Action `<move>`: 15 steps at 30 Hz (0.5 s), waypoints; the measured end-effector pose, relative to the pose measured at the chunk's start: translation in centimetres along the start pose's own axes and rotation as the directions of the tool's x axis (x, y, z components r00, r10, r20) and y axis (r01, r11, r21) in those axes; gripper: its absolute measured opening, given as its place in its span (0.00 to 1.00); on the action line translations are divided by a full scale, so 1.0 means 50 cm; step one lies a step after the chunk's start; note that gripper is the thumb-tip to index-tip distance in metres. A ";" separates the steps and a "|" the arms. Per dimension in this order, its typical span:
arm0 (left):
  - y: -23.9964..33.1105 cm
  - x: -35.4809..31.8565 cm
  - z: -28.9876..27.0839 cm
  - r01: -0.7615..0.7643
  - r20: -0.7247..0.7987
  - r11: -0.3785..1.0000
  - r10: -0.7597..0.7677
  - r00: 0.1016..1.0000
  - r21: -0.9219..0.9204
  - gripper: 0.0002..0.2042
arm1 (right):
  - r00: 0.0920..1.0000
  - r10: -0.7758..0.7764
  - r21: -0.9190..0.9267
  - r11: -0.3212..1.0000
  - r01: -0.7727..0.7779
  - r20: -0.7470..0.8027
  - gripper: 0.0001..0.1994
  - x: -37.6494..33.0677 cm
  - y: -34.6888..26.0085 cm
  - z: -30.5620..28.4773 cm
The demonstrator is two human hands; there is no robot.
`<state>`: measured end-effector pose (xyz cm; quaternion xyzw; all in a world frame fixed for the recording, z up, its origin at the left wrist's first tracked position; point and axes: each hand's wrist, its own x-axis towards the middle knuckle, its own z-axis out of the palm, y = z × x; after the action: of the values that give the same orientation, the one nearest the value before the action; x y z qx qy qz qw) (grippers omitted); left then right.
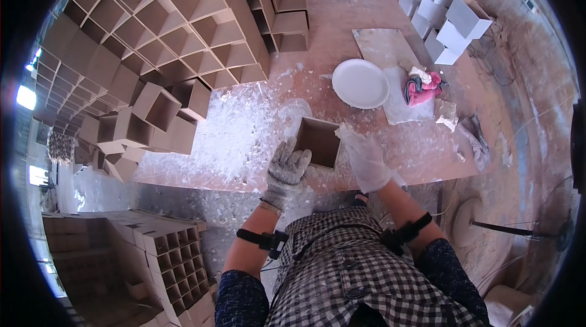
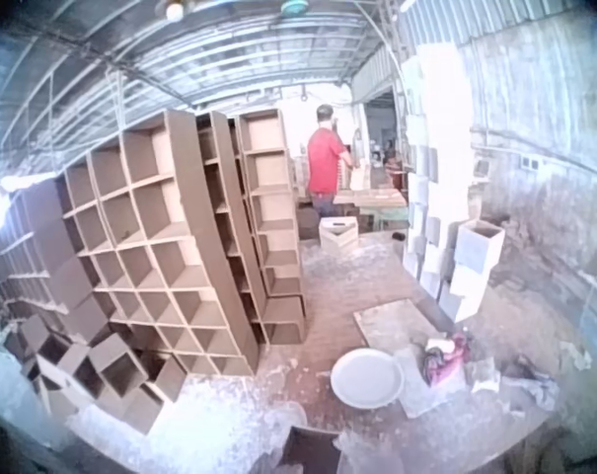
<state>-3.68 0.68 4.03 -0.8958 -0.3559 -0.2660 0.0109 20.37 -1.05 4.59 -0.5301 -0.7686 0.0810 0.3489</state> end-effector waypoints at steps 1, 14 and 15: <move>0.001 0.004 -0.002 0.005 -0.009 1.000 -0.006 1.000 -0.006 0.24 | 0.995 0.080 0.062 0.995 -0.083 0.055 0.24 0.008 0.010 0.007; 0.000 -0.006 0.008 0.016 -0.012 1.000 -0.015 1.000 0.021 0.22 | 0.996 -0.068 -0.199 0.978 0.057 -0.052 0.25 -0.051 -0.104 -0.037; -0.003 -0.012 0.006 0.017 0.005 0.999 -0.017 1.000 0.038 0.22 | 0.998 -0.043 -0.183 0.983 0.035 -0.038 0.24 -0.017 -0.098 -0.036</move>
<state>-4.00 0.49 3.47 -0.8930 -0.3687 -0.2568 0.0246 17.93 -4.33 7.97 -0.5461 -0.7756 -0.0073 0.3165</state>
